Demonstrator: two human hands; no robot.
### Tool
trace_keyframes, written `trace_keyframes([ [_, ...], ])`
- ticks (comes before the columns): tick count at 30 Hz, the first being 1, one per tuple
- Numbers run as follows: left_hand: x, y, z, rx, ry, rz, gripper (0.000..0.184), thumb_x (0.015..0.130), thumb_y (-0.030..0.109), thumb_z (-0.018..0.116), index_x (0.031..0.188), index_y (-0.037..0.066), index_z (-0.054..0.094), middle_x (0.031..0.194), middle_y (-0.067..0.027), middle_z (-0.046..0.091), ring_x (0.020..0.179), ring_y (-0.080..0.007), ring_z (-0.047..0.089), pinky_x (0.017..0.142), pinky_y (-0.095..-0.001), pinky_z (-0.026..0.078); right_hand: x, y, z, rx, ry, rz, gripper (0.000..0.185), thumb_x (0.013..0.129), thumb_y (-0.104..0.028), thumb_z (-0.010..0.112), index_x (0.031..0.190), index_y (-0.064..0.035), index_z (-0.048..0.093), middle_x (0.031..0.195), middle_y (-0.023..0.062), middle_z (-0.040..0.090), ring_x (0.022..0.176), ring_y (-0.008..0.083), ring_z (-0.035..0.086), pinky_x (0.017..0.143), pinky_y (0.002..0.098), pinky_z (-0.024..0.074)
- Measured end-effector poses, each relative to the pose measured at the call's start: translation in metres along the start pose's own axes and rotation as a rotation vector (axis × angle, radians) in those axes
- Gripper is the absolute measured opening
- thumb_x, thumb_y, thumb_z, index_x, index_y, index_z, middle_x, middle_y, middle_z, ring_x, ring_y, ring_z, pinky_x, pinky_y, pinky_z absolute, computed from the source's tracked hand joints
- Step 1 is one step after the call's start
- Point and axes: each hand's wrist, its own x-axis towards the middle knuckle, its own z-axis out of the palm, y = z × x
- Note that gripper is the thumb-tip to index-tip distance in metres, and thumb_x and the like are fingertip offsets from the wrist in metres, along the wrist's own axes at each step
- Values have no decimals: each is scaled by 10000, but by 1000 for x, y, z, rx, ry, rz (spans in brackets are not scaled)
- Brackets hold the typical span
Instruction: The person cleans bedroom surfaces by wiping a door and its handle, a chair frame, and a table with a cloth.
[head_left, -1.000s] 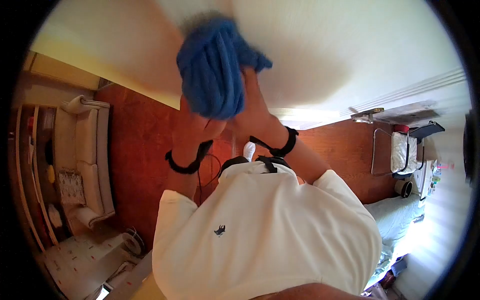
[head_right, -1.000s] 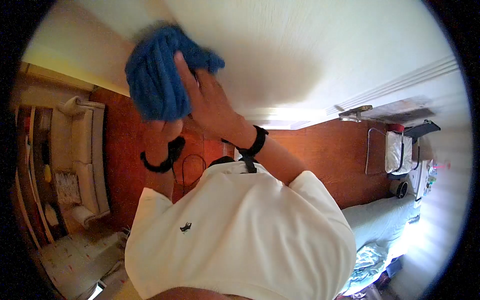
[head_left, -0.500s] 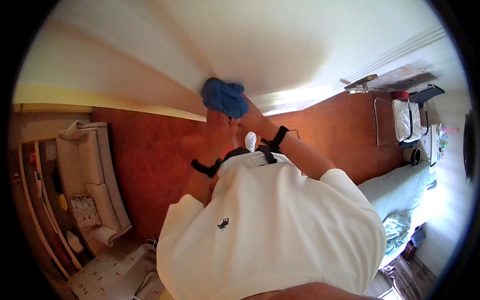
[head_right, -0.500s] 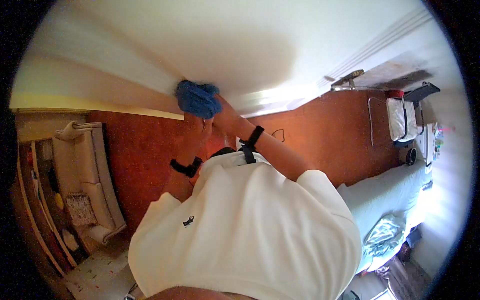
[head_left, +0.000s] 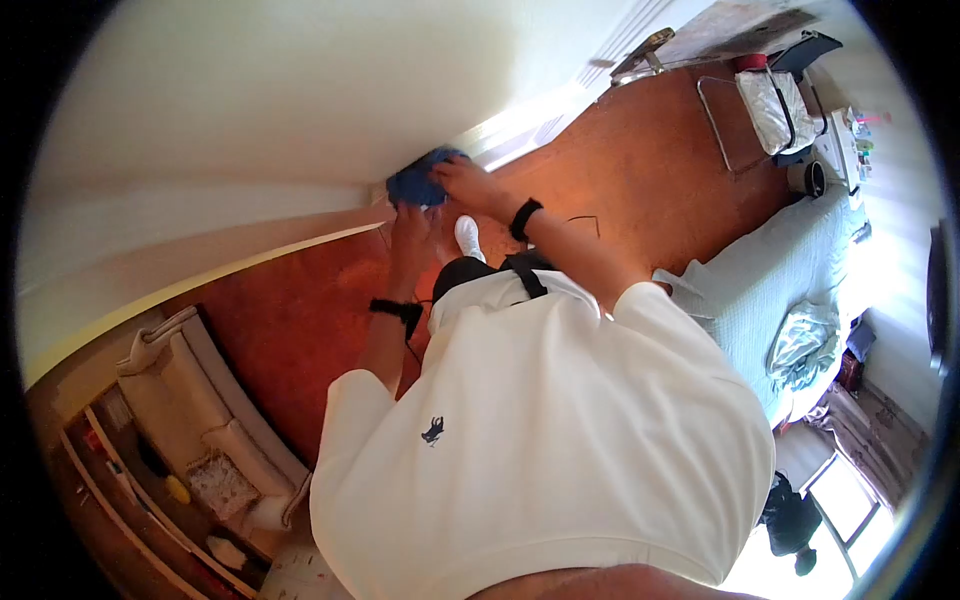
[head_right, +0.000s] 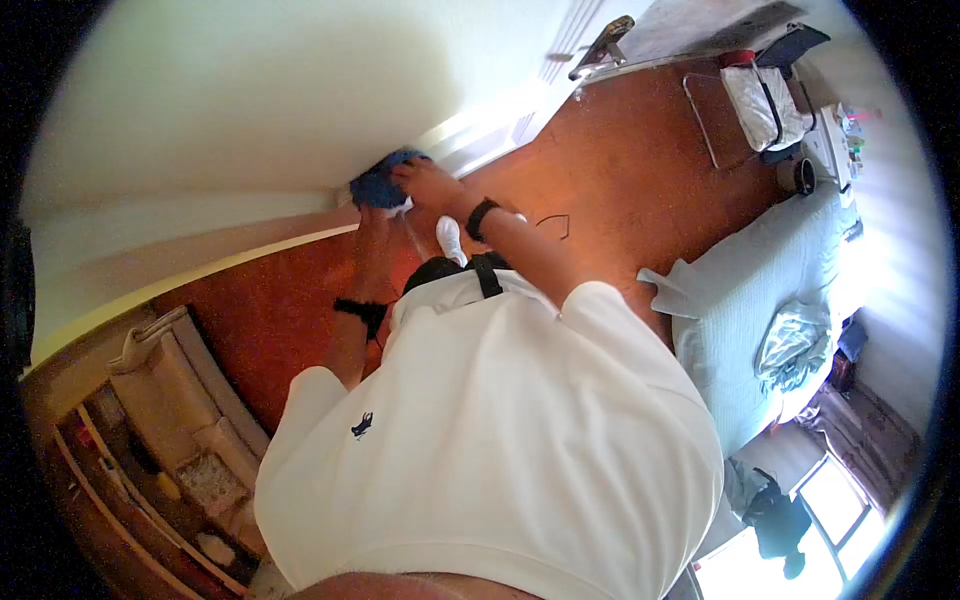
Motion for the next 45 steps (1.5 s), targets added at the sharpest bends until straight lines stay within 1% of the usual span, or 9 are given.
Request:
trace_keyframes([
  [6,68,18,44,57,-154,-18,325,858,203,606,1074,-24,519,1130,-320,568,1019,-504,558,865,-540,455,-22,63,-46,-230,81,-8,378,717,-168,673,1079,-60,643,1113,83,635,1070,281,571,947,378,468],
  [19,87,28,68,-274,-629,60,451,910,404,547,895,-42,616,883,-272,665,811,-421,649,716,-488,504,-36,62,-54,3,362,610,281,826,-178,602,1098,-106,620,1073,165,651,1017,391,603,792,470,524],
  [22,66,-4,32,-148,-569,32,430,901,405,573,896,-22,624,852,-244,672,756,-396,656,670,-464,505,-8,44,-12,128,8,590,272,797,-142,624,1068,-133,647,1010,174,665,941,384,626,784,470,518],
  [28,15,-1,-91,-250,-183,-39,353,907,334,616,946,-15,577,876,-225,631,795,-392,611,696,-454,482,50,-71,-19,480,152,61,401,763,-93,606,1163,-62,601,1077,189,636,1079,402,546,925,434,464],
  [31,13,-14,-114,-122,-64,132,348,935,339,594,988,-5,564,977,-215,620,876,-381,595,742,-434,471,59,-61,79,466,55,117,418,738,-117,629,1150,-63,582,1050,192,635,1027,423,559,878,444,478],
  [36,33,18,-114,-218,-218,169,337,956,330,573,1002,-3,549,956,-219,613,854,-382,588,755,-409,462,28,-61,29,392,134,112,338,714,-124,639,1035,-29,588,1033,207,631,962,414,591,830,446,495],
  [38,48,30,-102,-327,-231,221,346,959,336,566,994,-7,540,935,-230,615,847,-383,597,748,-413,465,12,-26,24,202,-251,300,348,717,-95,619,1053,-8,597,1094,198,624,1047,380,573,886,419,487],
  [41,78,52,-82,-438,-234,308,337,959,324,561,973,-9,512,861,-252,609,796,-416,597,695,-438,469,-25,4,-13,42,200,329,348,721,-72,598,1059,10,594,1136,199,613,1089,364,556,921,415,474],
  [45,99,86,-45,-473,-279,327,330,953,321,568,969,4,478,751,-256,596,697,-439,607,588,-460,464,-67,33,-45,-43,182,450,341,756,-49,567,1091,17,584,1111,204,611,1072,368,563,929,434,470],
])
